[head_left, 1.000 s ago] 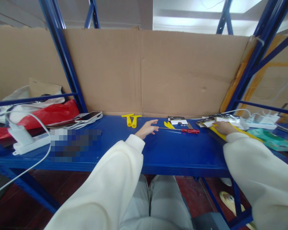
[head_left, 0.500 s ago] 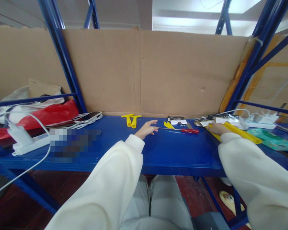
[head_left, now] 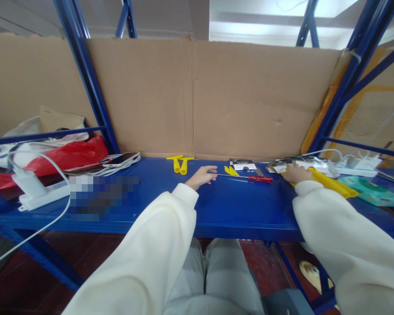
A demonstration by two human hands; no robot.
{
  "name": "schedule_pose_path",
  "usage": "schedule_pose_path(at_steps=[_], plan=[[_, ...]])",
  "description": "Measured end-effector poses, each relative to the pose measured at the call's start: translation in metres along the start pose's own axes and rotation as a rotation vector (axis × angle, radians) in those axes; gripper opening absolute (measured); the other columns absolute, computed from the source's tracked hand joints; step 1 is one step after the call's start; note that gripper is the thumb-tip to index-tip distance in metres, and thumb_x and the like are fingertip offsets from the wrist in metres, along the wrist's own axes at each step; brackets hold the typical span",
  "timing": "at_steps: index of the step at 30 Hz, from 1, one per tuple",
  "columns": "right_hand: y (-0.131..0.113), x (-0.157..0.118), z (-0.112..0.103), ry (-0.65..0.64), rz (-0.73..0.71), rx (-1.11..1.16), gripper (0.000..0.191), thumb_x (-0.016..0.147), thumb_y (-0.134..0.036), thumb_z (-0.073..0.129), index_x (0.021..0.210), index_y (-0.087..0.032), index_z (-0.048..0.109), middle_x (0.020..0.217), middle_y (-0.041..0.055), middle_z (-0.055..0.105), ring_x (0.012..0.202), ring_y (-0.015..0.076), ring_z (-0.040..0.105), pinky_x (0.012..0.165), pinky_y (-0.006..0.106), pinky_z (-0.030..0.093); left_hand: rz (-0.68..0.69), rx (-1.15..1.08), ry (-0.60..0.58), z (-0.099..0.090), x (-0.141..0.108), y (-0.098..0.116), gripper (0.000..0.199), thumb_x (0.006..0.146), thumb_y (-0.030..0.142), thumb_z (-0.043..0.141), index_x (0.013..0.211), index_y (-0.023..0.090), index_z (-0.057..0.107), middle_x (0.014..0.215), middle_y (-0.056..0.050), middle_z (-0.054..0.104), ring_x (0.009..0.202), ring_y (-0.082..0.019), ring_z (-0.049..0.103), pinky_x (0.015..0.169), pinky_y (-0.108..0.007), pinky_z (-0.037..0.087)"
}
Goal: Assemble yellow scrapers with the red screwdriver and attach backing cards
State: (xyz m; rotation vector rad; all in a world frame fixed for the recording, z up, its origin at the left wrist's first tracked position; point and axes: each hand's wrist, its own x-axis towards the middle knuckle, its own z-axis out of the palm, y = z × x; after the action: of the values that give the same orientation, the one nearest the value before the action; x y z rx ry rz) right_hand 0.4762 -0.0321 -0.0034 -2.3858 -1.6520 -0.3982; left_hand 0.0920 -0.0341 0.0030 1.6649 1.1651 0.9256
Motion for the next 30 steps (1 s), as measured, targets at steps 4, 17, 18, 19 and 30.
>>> schedule_pose_path(at_steps=[4, 17, 18, 19, 30], plan=[[-0.049, -0.015, -0.036, 0.043, 0.022, 0.004, 0.044, 0.087, -0.029, 0.049, 0.125, -0.011, 0.063, 0.131, 0.0266, 0.057, 0.126, 0.0393, 0.052, 0.098, 0.057, 0.045, 0.006, 0.018, 0.031, 0.0, 0.006, -0.005, 0.04, 0.079, 0.006, 0.061, 0.117, 0.017, 0.07, 0.116, -0.011, 0.072, 0.085, -0.017, 0.07, 0.056, -0.019, 0.05], [-0.135, -0.031, -0.021, 0.085, -0.402, 0.416, 0.032, 0.086, -0.019, 0.052, 0.112, -0.016, 0.071, 0.117, 0.0124, 0.071, 0.108, 0.0235, 0.065, 0.098, 0.034, 0.049, -0.168, 0.591, 0.62, -0.023, 0.005, -0.013, 0.062, 0.077, 0.013, 0.063, 0.138, 0.014, 0.053, 0.157, -0.022, 0.033, 0.149, -0.039, 0.019, 0.115, -0.056, 0.024], [-0.132, -0.031, -0.017, 0.045, -0.413, 0.407, 0.031, 0.086, -0.018, 0.053, 0.11, -0.017, 0.072, 0.116, 0.0114, 0.072, 0.107, 0.0229, 0.066, 0.097, 0.033, 0.049, -0.221, 0.593, 0.612, -0.025, 0.005, -0.014, 0.064, 0.076, 0.014, 0.064, 0.139, 0.013, 0.051, 0.158, -0.024, 0.03, 0.15, -0.04, 0.016, 0.115, -0.059, 0.022], [-0.129, -0.031, -0.015, 0.007, -0.406, 0.393, 0.03, 0.085, -0.017, 0.053, 0.108, -0.017, 0.073, 0.114, 0.0107, 0.073, 0.106, 0.0226, 0.067, 0.095, 0.032, 0.05, -0.255, 0.598, 0.587, -0.026, 0.006, -0.015, 0.064, 0.077, 0.015, 0.064, 0.139, 0.013, 0.05, 0.158, -0.026, 0.028, 0.15, -0.041, 0.015, 0.114, -0.061, 0.02], [-0.122, -0.031, -0.015, -0.111, -0.305, 0.291, 0.024, 0.084, -0.02, 0.056, 0.097, -0.021, 0.076, 0.109, 0.0075, 0.075, 0.104, 0.0222, 0.068, 0.091, 0.029, 0.051, -0.187, 0.763, 0.531, -0.03, 0.002, -0.019, 0.049, 0.084, 0.012, 0.053, 0.133, 0.018, 0.058, 0.143, -0.022, 0.051, 0.143, -0.038, 0.032, 0.111, -0.069, 0.02]])
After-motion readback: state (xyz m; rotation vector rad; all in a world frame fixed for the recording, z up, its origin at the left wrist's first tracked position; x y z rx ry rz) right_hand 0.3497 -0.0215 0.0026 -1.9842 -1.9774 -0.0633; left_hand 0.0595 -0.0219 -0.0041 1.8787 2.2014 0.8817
